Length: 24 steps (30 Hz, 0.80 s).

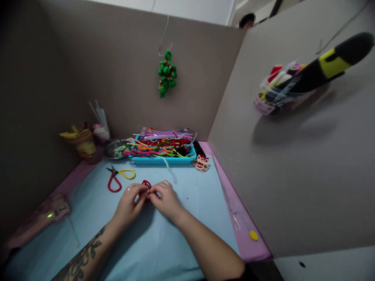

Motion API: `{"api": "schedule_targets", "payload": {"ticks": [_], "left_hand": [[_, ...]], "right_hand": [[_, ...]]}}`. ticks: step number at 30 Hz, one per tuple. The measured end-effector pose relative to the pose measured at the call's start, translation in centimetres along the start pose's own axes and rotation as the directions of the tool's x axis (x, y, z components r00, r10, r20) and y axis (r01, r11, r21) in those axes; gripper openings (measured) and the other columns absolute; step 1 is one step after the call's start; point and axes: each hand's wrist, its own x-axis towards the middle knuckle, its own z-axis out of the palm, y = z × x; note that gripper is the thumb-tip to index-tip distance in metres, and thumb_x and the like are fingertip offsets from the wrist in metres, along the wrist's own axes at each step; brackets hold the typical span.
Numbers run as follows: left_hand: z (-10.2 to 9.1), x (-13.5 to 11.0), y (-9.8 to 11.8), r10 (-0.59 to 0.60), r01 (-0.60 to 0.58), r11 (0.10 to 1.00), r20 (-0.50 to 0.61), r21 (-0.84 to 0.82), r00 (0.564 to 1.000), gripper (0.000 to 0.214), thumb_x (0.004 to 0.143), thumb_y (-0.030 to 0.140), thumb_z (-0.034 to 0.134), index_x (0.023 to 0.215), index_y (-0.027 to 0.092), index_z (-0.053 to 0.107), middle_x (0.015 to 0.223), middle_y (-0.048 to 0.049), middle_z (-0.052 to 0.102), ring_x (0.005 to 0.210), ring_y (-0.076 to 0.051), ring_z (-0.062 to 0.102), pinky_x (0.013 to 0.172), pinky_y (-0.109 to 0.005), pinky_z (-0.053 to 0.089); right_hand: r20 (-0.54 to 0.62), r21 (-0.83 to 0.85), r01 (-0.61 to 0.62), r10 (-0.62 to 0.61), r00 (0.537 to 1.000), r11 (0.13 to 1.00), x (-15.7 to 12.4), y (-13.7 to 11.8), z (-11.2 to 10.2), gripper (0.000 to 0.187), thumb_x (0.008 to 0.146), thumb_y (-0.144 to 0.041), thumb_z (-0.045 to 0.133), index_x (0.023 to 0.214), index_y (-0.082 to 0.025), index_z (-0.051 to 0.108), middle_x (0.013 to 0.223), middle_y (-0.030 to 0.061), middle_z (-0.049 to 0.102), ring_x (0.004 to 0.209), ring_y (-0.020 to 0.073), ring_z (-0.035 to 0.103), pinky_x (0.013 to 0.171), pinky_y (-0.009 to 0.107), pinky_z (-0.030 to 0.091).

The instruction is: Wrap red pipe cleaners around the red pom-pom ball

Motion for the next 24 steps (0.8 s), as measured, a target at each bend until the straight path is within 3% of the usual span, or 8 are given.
{"api": "schedule_targets", "payload": {"ticks": [5, 9, 12, 14, 15, 17, 20, 24], "left_hand": [[-0.2, 0.4, 0.1, -0.239, 0.259, 0.933, 0.108, -0.248, 0.965, 0.009, 0.085, 0.026, 0.051, 0.085, 0.019, 0.056, 0.081, -0.0037, 0.062, 0.077, -0.018, 0.058, 0.072, -0.032, 0.046], [-0.6, 0.9, -0.2, -0.340, 0.446, 0.761, 0.295, -0.471, 0.893, 0.016, 0.079, 0.031, 0.057, 0.088, 0.019, 0.052, 0.069, 0.0007, 0.059, 0.065, -0.015, 0.058, 0.064, -0.029, 0.047], [-0.7, 1.1, -0.3, -0.362, 0.490, 0.721, 0.336, -0.490, 0.870, 0.021, 0.077, 0.031, 0.059, 0.091, 0.019, 0.051, 0.065, 0.0018, 0.059, 0.061, -0.015, 0.058, 0.062, -0.029, 0.047], [-0.7, 1.1, -0.1, -0.377, 0.435, 0.789, 0.217, -0.433, 0.900, 0.018, 0.078, 0.031, 0.059, 0.091, 0.019, 0.054, 0.070, -0.0003, 0.062, 0.067, -0.017, 0.060, 0.067, -0.031, 0.049], [-0.8, 1.1, 0.1, -0.369, 0.378, 0.850, 0.098, -0.368, 0.924, 0.016, 0.080, 0.031, 0.059, 0.090, 0.018, 0.057, 0.078, -0.0027, 0.065, 0.075, -0.018, 0.061, 0.071, -0.033, 0.049], [-0.8, 0.9, 0.5, -0.244, 0.228, 0.961, -0.094, -0.156, 0.965, 0.011, 0.083, 0.029, 0.058, 0.086, 0.019, 0.061, 0.085, -0.0045, 0.067, 0.084, -0.020, 0.060, 0.080, -0.036, 0.046], [-1.0, 0.7, 1.2, -0.004, 0.016, 0.993, -0.107, 0.117, 0.994, 0.009, 0.085, 0.025, 0.059, 0.086, 0.020, 0.067, 0.084, -0.0049, 0.068, 0.082, -0.020, 0.057, 0.079, -0.036, 0.043], [-0.9, 0.4, 1.9, 0.086, -0.061, 0.945, -0.062, 0.322, 0.994, 0.012, 0.086, 0.023, 0.060, 0.091, 0.021, 0.070, 0.083, -0.0051, 0.069, 0.080, -0.021, 0.056, 0.074, -0.036, 0.041]], "right_hand": [[0.012, -0.162, 0.172, -0.173, 0.985, 0.972, -0.3, 0.1, -0.2, 0.010, 0.083, -0.015, 0.060, 0.081, -0.022, 0.066, 0.075, -0.0005, 0.067, 0.083, 0.0172, 0.053, 0.082, 0.035, 0.037], [0.138, -0.377, 0.441, -0.421, 0.896, 0.815, -0.5, -0.2, -1.2, 0.016, 0.085, -0.016, 0.056, 0.093, -0.026, 0.067, 0.081, -0.0001, 0.068, 0.089, 0.0185, 0.050, 0.101, 0.046, 0.023], [0.163, -0.375, 0.439, -0.408, 0.898, 0.817, -0.4, -0.4, -1.5, 0.018, 0.085, -0.015, 0.056, 0.093, -0.027, 0.067, 0.082, 0.0006, 0.066, 0.092, 0.0199, 0.050, 0.103, 0.047, 0.022], [0.052, -0.308, 0.306, -0.306, 0.951, 0.901, -0.2, -0.4, -1.3, 0.015, 0.083, -0.015, 0.058, 0.087, -0.025, 0.067, 0.086, 0.0023, 0.065, 0.096, 0.0214, 0.049, 0.099, 0.044, 0.031], [-0.027, -0.258, 0.215, -0.230, 0.973, 0.942, -0.1, -0.3, -1.1, 0.013, 0.081, -0.014, 0.059, 0.082, -0.024, 0.067, 0.089, 0.0033, 0.063, 0.098, 0.0218, 0.048, 0.096, 0.042, 0.035], [-0.151, -0.147, 0.051, -0.073, 0.986, 0.988, 0.1, 0.0, -0.7, 0.012, 0.079, -0.013, 0.060, 0.076, -0.023, 0.067, 0.095, 0.0047, 0.059, 0.101, 0.0219, 0.048, 0.093, 0.040, 0.040], [-0.198, -0.047, -0.067, 0.057, 0.979, 0.997, 0.1, 0.2, -0.3, 0.012, 0.077, -0.012, 0.063, 0.072, -0.022, 0.066, 0.099, 0.0053, 0.057, 0.103, 0.0221, 0.049, 0.094, 0.041, 0.041], [-0.213, -0.058, -0.057, 0.043, 0.976, 0.997, 0.0, 0.1, -0.2, 0.013, 0.075, -0.010, 0.063, 0.070, -0.022, 0.065, 0.098, 0.0057, 0.057, 0.102, 0.0223, 0.050, 0.094, 0.041, 0.042]]}}
